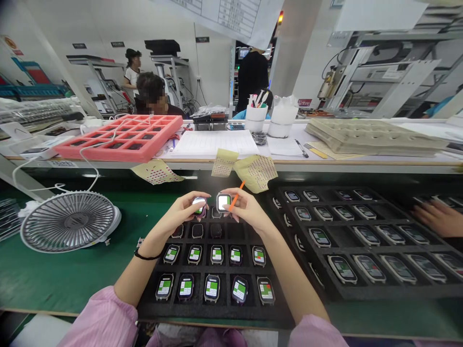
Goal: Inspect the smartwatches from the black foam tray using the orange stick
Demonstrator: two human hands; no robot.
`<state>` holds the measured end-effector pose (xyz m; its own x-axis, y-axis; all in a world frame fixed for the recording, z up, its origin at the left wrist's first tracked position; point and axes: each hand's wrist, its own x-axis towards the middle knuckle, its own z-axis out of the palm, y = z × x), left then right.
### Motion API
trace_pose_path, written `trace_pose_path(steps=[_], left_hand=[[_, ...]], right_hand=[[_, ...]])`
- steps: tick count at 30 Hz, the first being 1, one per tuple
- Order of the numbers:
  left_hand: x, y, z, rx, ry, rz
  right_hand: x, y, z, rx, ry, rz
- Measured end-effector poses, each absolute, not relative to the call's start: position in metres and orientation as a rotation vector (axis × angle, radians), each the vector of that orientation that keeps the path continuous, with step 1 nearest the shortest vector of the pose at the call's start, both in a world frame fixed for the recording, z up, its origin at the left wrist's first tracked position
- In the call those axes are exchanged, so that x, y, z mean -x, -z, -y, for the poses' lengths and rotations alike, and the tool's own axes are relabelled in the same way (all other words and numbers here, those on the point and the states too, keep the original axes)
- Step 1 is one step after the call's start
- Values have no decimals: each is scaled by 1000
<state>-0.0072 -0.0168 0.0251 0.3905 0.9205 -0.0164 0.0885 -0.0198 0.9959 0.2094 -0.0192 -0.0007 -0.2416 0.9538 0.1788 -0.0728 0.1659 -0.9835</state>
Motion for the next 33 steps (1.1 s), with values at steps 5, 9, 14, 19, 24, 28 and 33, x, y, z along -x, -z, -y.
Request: trace_pose_path(steps=[5,9,14,19,24,28,33], left_hand=[[8,-24,16,-1425,-836,-978],[10,-18,14,-1421,-820,-899],[11,-17,14,-1450,-767,-835],[12,-15,14,-1479,-760,-800],[14,-15,14,-1473,-769,-774],[14,-18,15,-1487,-780,-839],[10,-18,14,-1479,-810,-888]], right_hand=[[-206,2,17,944,-1265,1306],[-205,2,15,987,-1240,1233],[-206,5,13,1004,-1231,1217],[-209,6,14,932,-1229,1296],[-209,3,18,910,-1249,1367],[-209,3,18,909,-1236,1384],[-208,6,13,965,-1174,1302]])
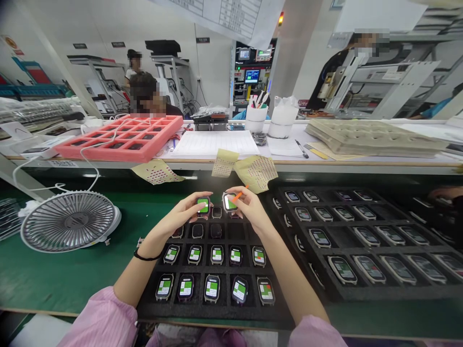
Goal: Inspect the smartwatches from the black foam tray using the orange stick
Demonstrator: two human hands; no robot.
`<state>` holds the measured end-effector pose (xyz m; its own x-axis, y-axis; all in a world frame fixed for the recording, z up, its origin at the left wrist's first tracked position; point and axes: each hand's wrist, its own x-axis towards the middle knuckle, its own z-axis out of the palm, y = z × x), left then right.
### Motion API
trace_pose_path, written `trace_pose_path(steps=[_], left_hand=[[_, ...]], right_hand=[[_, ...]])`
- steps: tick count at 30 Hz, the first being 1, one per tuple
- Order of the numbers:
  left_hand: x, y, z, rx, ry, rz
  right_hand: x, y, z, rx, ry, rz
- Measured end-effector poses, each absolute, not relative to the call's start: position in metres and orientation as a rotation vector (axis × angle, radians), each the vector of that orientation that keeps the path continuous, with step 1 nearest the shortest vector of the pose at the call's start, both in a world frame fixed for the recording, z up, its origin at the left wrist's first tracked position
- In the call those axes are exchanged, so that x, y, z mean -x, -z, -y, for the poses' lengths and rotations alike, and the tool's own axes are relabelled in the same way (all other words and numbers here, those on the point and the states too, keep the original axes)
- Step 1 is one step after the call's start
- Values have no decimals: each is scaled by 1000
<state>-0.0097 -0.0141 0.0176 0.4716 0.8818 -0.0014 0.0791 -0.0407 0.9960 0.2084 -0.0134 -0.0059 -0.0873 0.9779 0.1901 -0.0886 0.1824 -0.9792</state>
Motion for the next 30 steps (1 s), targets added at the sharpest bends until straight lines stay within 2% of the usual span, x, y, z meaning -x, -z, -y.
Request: trace_pose_path(steps=[30], left_hand=[[12,-14,14,-1476,-776,-765]], right_hand=[[-208,7,11,965,-1178,1237]])
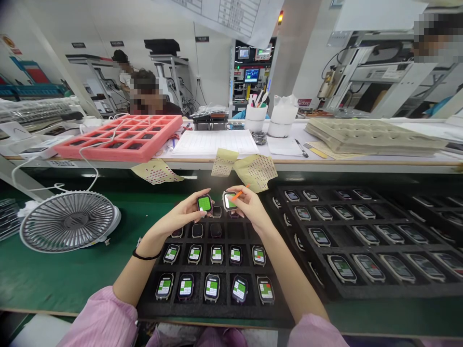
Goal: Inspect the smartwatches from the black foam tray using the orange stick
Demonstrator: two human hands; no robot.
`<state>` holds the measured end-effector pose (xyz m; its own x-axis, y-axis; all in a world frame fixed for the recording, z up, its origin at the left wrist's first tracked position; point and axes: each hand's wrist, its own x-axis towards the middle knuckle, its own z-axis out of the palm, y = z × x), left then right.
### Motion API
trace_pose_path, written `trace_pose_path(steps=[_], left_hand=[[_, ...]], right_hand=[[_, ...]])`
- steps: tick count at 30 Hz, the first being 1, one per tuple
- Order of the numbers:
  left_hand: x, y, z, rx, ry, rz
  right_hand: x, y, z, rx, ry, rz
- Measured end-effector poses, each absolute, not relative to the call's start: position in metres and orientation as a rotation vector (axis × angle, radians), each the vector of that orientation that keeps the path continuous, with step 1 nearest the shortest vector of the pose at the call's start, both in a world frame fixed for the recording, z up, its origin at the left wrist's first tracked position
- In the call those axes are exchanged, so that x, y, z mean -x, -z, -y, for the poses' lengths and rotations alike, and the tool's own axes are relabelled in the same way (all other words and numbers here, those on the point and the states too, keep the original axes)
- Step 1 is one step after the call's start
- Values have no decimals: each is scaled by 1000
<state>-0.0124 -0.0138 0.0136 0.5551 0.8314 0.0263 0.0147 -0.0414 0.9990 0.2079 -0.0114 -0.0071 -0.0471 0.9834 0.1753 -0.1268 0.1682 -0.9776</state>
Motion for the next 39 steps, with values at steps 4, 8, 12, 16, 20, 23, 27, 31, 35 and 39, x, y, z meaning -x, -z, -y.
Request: trace_pose_path(steps=[4,8,12,16,20,23,27,31,35,39], left_hand=[[12,-15,15,-1481,-781,-794],[13,-15,14,-1515,-783,-848],[13,-11,12,-1504,-830,-839],[11,-3,7,-1527,-945,-818],[8,3,4,-1563,-1046,-894],[7,1,5,-1652,-1087,-944],[9,-2,9,-1821,-1171,-960],[7,-5,13,-1943,-1190,-949],[1,-4,18,-2254,-1183,-906],[-6,5,17,-2529,-1161,-967]], right_hand=[[-208,8,9,1018,-1169,1171],[-207,8,10,1046,-1177,1150],[-206,4,14,1008,-1195,1209],[-208,2,17,964,-1232,1313],[-209,4,17,937,-1249,1405],[-208,5,16,929,-1268,1408],[-207,7,15,941,-1276,1369],[-203,7,14,958,-1282,1330],[-193,6,19,964,-1300,1334],[-186,10,26,988,-1252,1390]])
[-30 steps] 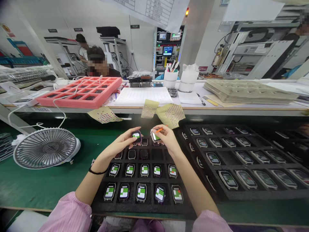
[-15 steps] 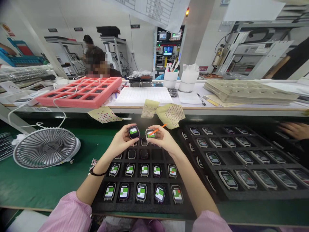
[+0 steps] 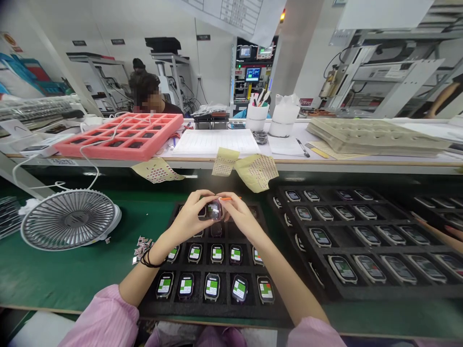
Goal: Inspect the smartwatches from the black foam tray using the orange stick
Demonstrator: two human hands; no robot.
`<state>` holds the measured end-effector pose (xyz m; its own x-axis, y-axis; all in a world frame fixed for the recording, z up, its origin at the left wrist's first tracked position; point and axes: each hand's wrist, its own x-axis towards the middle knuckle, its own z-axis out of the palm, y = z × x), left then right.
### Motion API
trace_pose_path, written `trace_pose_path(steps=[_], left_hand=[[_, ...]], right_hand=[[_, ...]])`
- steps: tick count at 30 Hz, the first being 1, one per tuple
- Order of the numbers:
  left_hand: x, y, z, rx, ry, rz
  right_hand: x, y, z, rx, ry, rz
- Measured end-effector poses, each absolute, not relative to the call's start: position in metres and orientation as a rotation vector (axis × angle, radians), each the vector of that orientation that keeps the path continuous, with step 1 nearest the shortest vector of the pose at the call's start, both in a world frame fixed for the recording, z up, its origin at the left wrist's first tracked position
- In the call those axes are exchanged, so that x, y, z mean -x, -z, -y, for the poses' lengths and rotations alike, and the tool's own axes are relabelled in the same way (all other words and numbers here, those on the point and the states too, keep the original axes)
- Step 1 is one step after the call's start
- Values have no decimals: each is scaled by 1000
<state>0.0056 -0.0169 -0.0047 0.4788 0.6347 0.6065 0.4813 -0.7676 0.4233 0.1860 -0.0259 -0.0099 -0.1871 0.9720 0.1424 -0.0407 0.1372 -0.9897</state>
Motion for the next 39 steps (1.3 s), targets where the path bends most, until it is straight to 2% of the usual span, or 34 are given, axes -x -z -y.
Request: trace_pose_path(steps=[5,12,15,28,39], left_hand=[[-6,9,15,-2641,-1198,-1028],[-1,-9,23,-2528,-1415,-712],[-2,-11,24,-2502,-1439,-649],[-4,-7,28,-2517,-1429,-660],[-8,-5,31,-2562,-1499,-626]], right_hand=[[-187,8,34,989,-1193,1478],[-197,-6,35,699,-1702,1372],[-197,-8,36,662,-1792,1303],[-196,-9,42,735,-1567,1381],[-189,-9,48,659,-1631,1388]])
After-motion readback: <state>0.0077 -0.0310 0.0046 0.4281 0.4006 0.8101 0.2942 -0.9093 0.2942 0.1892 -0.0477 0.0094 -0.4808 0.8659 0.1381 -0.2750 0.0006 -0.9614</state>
